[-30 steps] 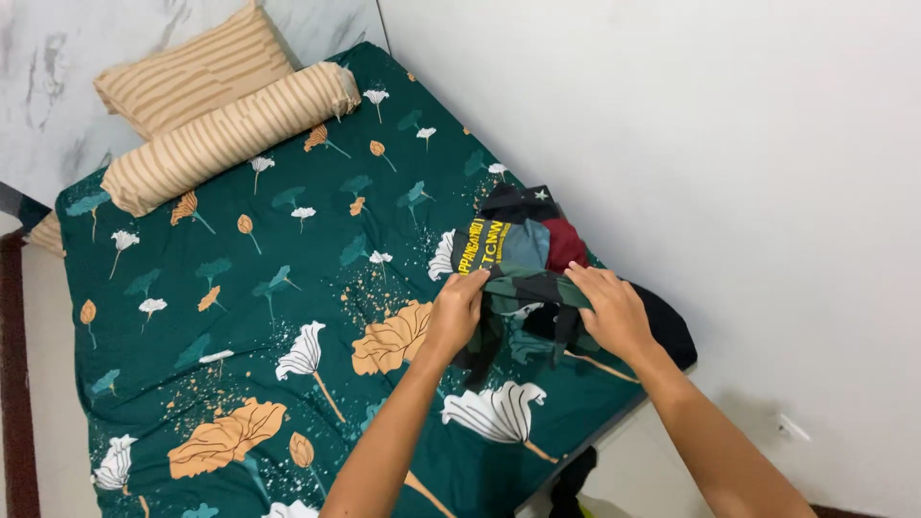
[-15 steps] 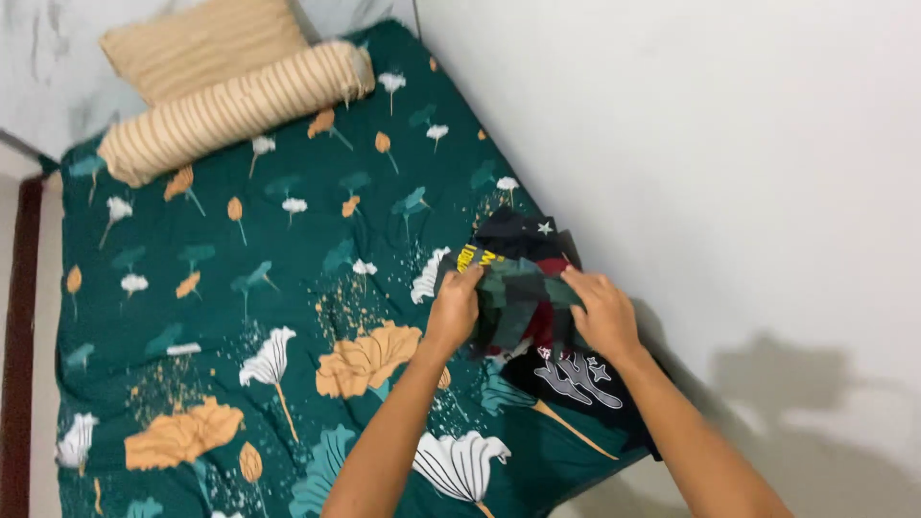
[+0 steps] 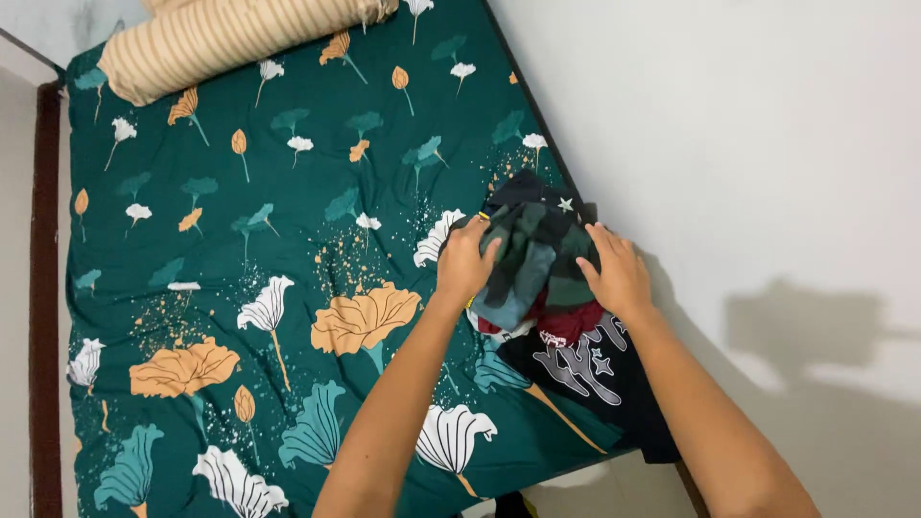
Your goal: Sort various items of clothing from a wardrobe onto a bed.
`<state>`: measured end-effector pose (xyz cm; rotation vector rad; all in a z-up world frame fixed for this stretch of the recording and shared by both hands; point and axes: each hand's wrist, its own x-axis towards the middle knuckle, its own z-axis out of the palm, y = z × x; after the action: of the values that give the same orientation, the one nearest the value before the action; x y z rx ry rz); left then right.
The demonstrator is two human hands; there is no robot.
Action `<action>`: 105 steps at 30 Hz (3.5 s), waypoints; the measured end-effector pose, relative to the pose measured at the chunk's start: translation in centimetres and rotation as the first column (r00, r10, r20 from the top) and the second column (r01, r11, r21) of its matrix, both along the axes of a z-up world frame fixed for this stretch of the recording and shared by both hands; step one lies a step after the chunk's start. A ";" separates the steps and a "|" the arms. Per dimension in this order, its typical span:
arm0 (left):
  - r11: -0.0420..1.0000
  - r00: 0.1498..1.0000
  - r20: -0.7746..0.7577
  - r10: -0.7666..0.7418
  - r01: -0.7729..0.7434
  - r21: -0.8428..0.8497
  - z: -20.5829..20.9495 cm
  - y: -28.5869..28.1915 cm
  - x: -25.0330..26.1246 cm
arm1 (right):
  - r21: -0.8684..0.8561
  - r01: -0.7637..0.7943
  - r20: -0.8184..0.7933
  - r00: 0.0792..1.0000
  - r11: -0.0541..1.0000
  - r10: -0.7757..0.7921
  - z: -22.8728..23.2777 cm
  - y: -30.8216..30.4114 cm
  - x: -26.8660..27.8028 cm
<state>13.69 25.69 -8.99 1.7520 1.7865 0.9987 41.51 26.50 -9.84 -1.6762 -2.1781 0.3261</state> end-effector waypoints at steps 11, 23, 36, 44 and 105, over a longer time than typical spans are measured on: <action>0.971 0.942 -0.292 -0.164 0.206 0.120 -0.5 -3.4 -1.9 | -0.027 -0.023 0.066 0.998 0.999 0.025 0.8 -2.8 -0.1; 0.919 0.874 -0.407 -0.266 0.357 0.166 3.2 -7.2 -5.2 | 0.131 -0.036 0.142 0.990 0.991 0.017 6.1 -9.6 -1.7; 0.786 0.836 -0.390 -0.386 0.519 0.335 7.8 -11.0 -6.6 | 0.235 0.206 0.130 0.962 0.950 -0.241 12.3 -19.0 -4.3; 0.742 0.812 -0.394 -0.430 0.567 0.358 11.2 -13.1 -5.6 | 0.230 0.325 0.137 0.923 0.918 -0.361 14.6 -23.9 -4.3; -0.116 0.021 -0.496 -0.868 0.963 0.244 17.5 -56.5 24.0 | 0.237 0.950 0.075 0.193 0.205 -0.978 17.9 -85.0 1.2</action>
<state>37.70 -30.79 8.47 2.7299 -0.2691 0.5925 42.75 -58.46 8.08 -2.6672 -0.7061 -0.4046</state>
